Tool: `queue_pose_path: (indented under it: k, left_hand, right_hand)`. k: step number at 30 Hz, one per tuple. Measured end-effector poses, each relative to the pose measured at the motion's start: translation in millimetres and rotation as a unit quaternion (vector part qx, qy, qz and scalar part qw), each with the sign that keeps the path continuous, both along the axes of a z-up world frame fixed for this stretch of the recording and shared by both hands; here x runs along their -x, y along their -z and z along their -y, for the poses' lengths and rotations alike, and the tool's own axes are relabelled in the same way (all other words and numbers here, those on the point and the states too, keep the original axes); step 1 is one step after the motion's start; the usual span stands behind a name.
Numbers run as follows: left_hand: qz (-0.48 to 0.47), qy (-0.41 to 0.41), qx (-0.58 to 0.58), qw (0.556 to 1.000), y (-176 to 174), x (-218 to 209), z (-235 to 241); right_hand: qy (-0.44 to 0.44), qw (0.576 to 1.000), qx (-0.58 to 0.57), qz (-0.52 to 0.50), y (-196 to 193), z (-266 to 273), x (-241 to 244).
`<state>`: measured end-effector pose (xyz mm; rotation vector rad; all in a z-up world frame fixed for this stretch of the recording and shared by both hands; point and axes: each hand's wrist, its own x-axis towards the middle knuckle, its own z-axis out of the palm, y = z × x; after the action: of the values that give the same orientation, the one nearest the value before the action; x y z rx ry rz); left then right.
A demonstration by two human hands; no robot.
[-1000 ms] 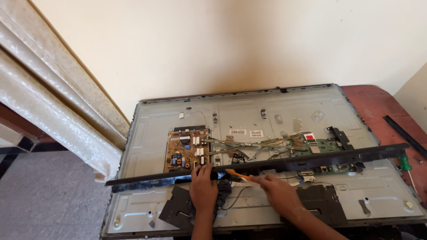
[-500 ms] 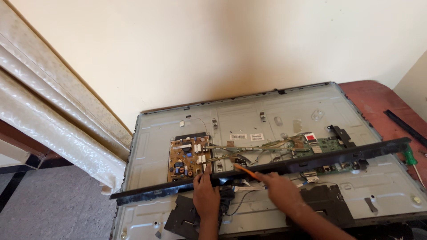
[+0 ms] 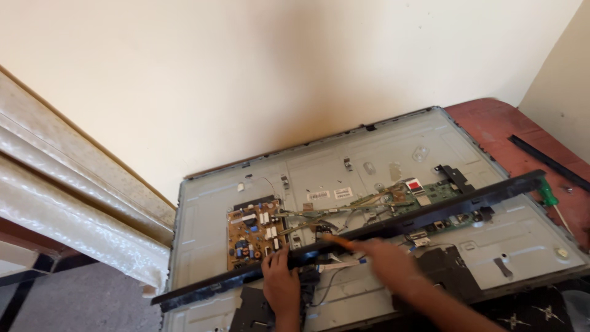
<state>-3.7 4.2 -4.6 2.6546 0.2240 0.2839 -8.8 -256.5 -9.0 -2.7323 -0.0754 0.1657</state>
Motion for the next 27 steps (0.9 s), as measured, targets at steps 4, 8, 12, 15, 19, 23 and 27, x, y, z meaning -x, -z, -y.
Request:
queue_pose_path:
  k: [4, 8, 12, 15, 19, 23, 27]
  left_hand:
    - [-0.006, -0.003, -0.021, 1.000, 1.9, -0.3, 2.4]
    - [0.013, 0.011, -0.042, 0.999, 0.1, -0.7, 2.5]
    - [-0.017, 0.083, -0.134, 0.987, -2.8, -2.6, 5.6]
    - [0.014, 0.107, -0.171, 0.979, -4.8, -7.4, 13.7]
    - [0.014, 0.112, -0.180, 0.977, 0.9, -13.9, 25.6]
    - [0.041, 0.117, -0.203, 0.971, 7.6, -22.8, 24.8]
    - [0.050, 0.141, -0.182, 0.972, 13.5, -22.2, 23.7]
  right_hand:
    - [0.181, 0.982, -0.042, -0.039, -9.5, 102.5, 17.3]
    - [0.242, 0.970, -0.003, -0.016, -20.5, 148.9, 26.1]
    - [0.208, 0.976, 0.056, 0.008, -15.2, 117.1, 32.9]
    - [0.158, 0.987, 0.001, 0.024, -15.0, 85.2, 31.6]
    - [0.120, 0.993, -0.012, 0.021, -16.4, 81.9, 37.2]
    - [0.153, 0.986, -0.032, 0.048, -14.9, 104.3, 43.2]
    - [0.173, 0.985, 0.001, 0.019, -6.6, 123.4, 45.4]
